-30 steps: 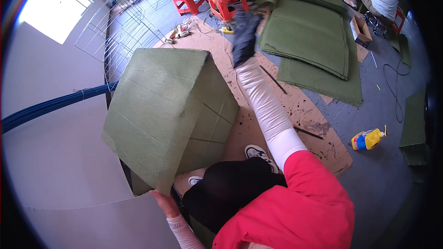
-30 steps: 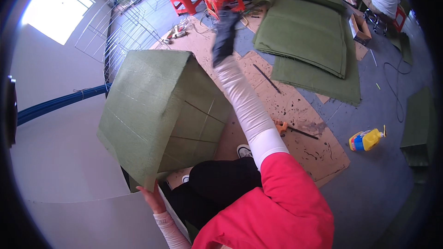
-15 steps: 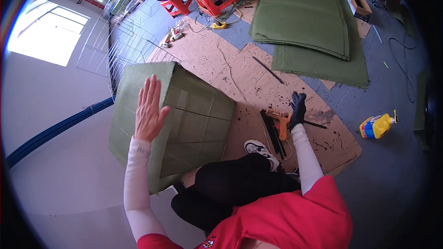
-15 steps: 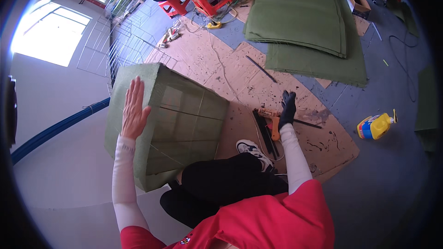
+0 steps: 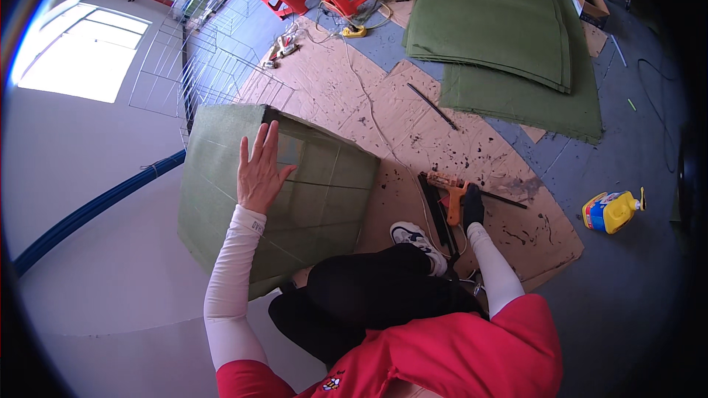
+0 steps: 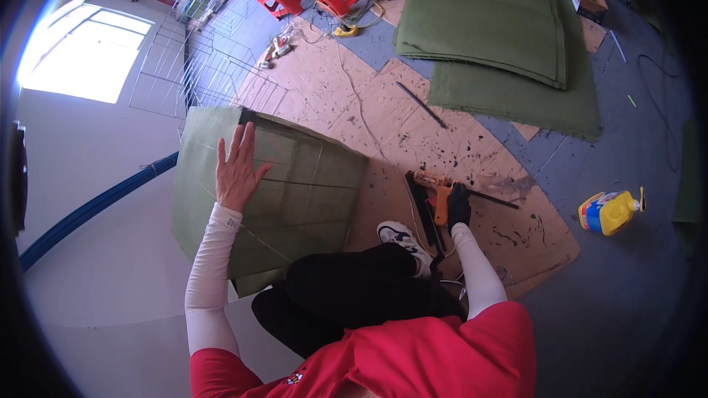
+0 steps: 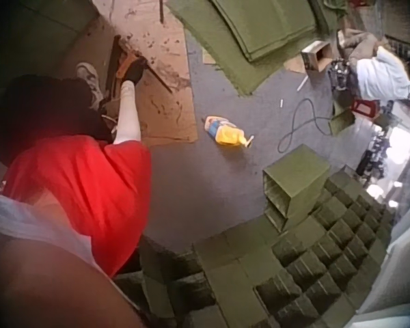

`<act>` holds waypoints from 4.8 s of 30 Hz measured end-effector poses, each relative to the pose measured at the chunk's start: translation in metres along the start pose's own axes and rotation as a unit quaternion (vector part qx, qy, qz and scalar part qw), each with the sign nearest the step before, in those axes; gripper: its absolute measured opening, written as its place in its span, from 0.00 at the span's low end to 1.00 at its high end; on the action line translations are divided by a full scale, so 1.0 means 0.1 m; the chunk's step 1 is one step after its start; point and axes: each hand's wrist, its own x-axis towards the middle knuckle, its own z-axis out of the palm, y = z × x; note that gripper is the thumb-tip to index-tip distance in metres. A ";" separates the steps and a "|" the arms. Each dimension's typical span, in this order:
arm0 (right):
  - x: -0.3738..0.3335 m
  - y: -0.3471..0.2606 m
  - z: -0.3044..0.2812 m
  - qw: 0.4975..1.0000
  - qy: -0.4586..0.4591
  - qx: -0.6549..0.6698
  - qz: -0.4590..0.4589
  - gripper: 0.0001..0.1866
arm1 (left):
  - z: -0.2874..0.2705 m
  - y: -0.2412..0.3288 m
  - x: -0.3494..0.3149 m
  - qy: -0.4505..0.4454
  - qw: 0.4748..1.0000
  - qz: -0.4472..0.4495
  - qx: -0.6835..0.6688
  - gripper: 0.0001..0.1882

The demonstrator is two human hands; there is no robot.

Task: Applying hot glue to fabric panels and assembling them into a three-dimensional box-like shape.

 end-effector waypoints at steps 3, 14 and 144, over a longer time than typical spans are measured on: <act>-0.13 -0.01 0.00 0.951 -0.185 -0.247 -0.003 0.23 | 0.07 0.07 -0.08 -0.029 0.998 -0.014 0.047 0.48; -0.48 -0.10 -0.28 0.995 -0.066 -0.070 -0.010 0.21 | 0.03 0.19 0.12 0.013 0.999 -0.028 0.025 0.50; 1.09 -6.27 0.23 0.856 -0.330 0.312 -0.247 0.58 | 0.30 0.35 0.29 0.108 0.973 -0.014 -0.202 0.31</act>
